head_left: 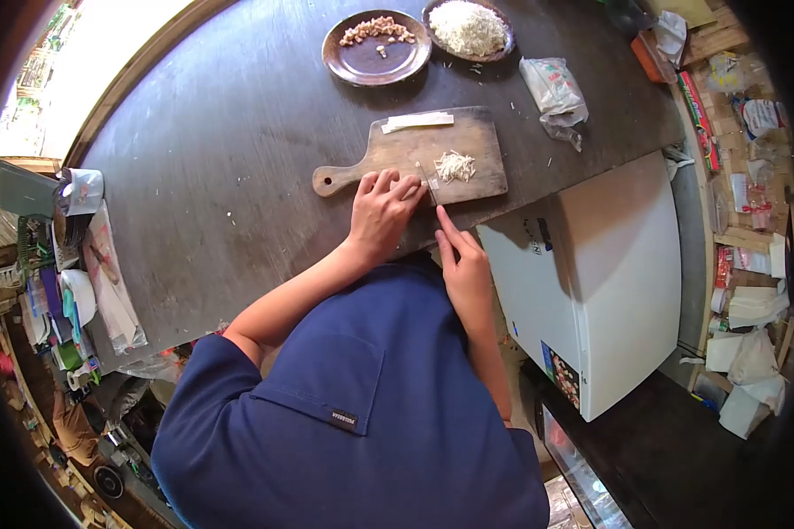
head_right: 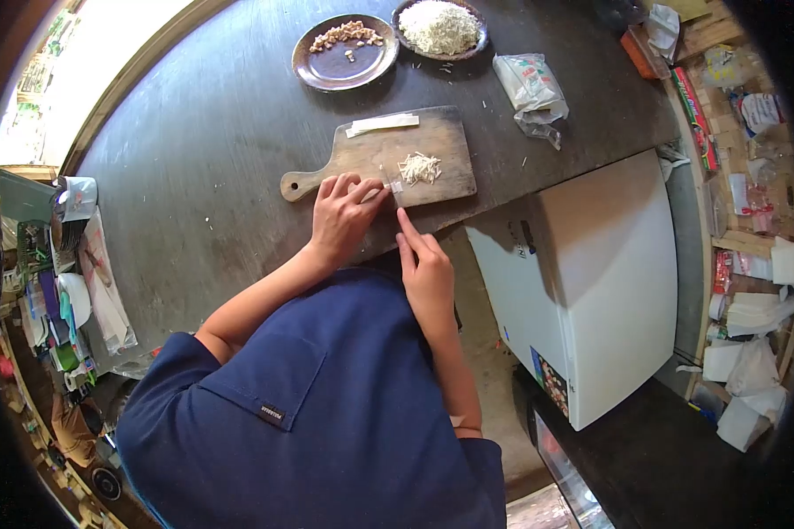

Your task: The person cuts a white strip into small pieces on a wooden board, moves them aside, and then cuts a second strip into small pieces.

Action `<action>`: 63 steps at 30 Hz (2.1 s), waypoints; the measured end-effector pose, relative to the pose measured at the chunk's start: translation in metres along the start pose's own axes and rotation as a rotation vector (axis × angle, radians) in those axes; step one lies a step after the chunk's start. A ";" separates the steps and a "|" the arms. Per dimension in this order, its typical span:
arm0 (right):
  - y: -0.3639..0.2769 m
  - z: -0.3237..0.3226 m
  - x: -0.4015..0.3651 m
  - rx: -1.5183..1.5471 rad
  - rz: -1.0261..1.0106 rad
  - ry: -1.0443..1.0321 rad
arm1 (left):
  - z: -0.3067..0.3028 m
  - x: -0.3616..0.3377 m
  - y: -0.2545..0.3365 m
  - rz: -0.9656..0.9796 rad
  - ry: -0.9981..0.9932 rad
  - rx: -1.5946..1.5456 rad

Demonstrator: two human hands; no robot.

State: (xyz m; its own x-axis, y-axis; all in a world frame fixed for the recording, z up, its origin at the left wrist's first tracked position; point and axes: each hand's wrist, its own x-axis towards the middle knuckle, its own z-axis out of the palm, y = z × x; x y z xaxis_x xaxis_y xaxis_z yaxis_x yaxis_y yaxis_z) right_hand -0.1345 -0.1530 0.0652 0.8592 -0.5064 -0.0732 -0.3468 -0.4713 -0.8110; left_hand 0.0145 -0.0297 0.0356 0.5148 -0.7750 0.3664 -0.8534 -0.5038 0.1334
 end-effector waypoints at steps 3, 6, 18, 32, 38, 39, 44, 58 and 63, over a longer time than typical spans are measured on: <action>0.000 -0.002 -0.017 -0.050 -0.017 0.017 | 0.003 0.000 -0.004 -0.004 0.042 -0.018; 0.001 -0.004 -0.022 -0.067 0.019 -0.011 | 0.003 -0.002 0.001 -0.022 0.036 -0.053; -0.006 -0.011 -0.017 -0.102 0.051 -0.060 | 0.005 -0.004 0.001 -0.040 0.062 -0.083; -0.003 -0.007 -0.020 -0.058 -0.007 -0.027 | 0.006 -0.004 0.003 -0.059 0.043 -0.074; -0.011 -0.002 0.006 -0.030 0.006 -0.048 | 0.005 -0.004 0.004 -0.068 0.050 -0.086; -0.011 -0.003 0.003 -0.027 -0.002 -0.049 | 0.007 -0.004 0.002 -0.065 0.058 -0.115; -0.004 -0.010 -0.024 -0.065 0.000 -0.039 | 0.008 -0.005 0.000 -0.057 0.068 -0.130; -0.003 -0.007 -0.020 -0.061 -0.005 -0.040 | 0.008 -0.003 0.002 -0.058 0.079 -0.104; -0.011 -0.004 -0.003 -0.028 0.003 -0.053 | 0.003 -0.002 0.000 -0.056 0.084 -0.082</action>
State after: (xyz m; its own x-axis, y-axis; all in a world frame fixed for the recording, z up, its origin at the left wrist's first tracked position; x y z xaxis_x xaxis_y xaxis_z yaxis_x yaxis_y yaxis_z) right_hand -0.1343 -0.1487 0.0767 0.8765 -0.4694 -0.1072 -0.3594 -0.4896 -0.7944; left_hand 0.0140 -0.0292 0.0317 0.5558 -0.7104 0.4317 -0.8293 -0.5096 0.2291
